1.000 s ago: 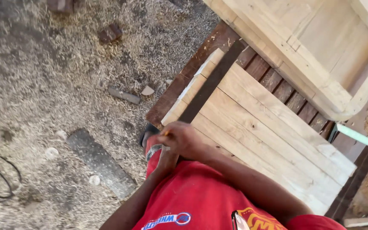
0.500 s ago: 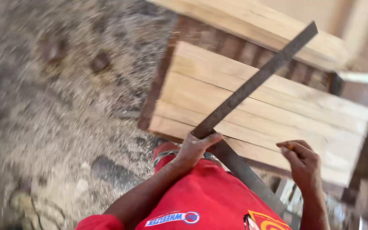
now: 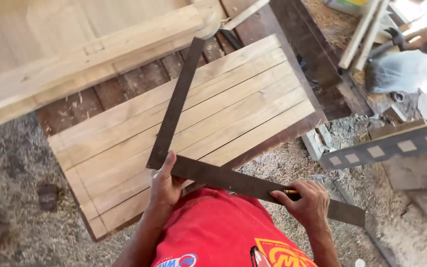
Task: Measuring and marking wooden planks using a square and pencil for a furniture project.
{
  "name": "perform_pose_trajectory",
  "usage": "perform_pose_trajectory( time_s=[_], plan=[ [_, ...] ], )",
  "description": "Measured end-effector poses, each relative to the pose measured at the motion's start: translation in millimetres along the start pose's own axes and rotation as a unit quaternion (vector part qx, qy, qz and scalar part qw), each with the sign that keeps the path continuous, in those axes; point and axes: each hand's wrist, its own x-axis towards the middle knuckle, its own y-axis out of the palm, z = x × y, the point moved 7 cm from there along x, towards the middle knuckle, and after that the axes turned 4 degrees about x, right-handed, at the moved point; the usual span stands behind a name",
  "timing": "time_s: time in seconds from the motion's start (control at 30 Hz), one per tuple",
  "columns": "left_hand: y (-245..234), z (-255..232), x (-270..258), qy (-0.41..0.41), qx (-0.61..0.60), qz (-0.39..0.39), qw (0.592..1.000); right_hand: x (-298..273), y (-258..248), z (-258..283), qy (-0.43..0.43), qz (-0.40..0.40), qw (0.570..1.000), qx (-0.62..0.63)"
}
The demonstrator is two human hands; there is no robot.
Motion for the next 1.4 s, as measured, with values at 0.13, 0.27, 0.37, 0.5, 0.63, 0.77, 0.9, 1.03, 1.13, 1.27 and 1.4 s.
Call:
perform_pose_trajectory(
  time_s=[0.13, 0.27, 0.37, 0.5, 0.63, 0.77, 0.9, 1.03, 1.13, 1.27, 1.4],
  plan=[
    [-18.2, -3.5, 28.0, 0.034, 0.004, 0.011, 0.999, 13.5, -5.9, 6.8, -0.028, -0.097, 0.995, 0.005],
    [3.9, -51.0, 20.5, 0.102, -0.013, 0.026, 0.994, 62.9, -2.3, 27.4, -0.096, -0.135, 0.985, 0.048],
    [24.9, -89.2, -3.4, 0.163, -0.022, 0.098, 0.981, 127.9, 2.4, 46.9, -0.141, -0.134, 0.976, 0.098],
    [7.4, -80.6, -30.8, 0.211, 0.051, 0.073, 0.974, 242.5, 21.9, 85.9, -0.185, -0.119, 0.974, 0.05],
    [-43.2, -22.8, -53.5, 0.211, 0.008, -0.031, 0.977, 363.6, 65.9, 127.8, -0.193, -0.071, 0.977, 0.063],
    [-89.3, 47.7, -84.2, 0.235, -0.088, -0.152, 0.956, 455.5, 114.1, 159.1, -0.243, -0.035, 0.968, 0.058],
    [-117.9, 100.5, -136.5, 0.287, -0.123, -0.302, 0.901, 543.9, 174.4, 168.9, -0.275, -0.017, 0.961, -0.008],
    [-127.2, 142.6, -201.3, 0.307, -0.151, -0.43, 0.836, 601.7, 215.2, 174.4, -0.314, -0.015, 0.948, -0.05],
    [-132.7, 163.6, -232.8, 0.31, -0.169, -0.474, 0.807, 613.2, 223.8, 173.0, -0.24, 0.106, 0.964, -0.05],
    [-132.9, 164.5, -248.8, 0.299, -0.149, -0.496, 0.802, 645.0, 259.0, 154.5, -0.4, 0.002, 0.914, 0.074],
    [-142.0, 138.6, -244.7, 0.276, -0.092, -0.49, 0.822, 609.4, 206.4, 131.7, -0.314, 0.023, 0.9, 0.3]
  ],
)
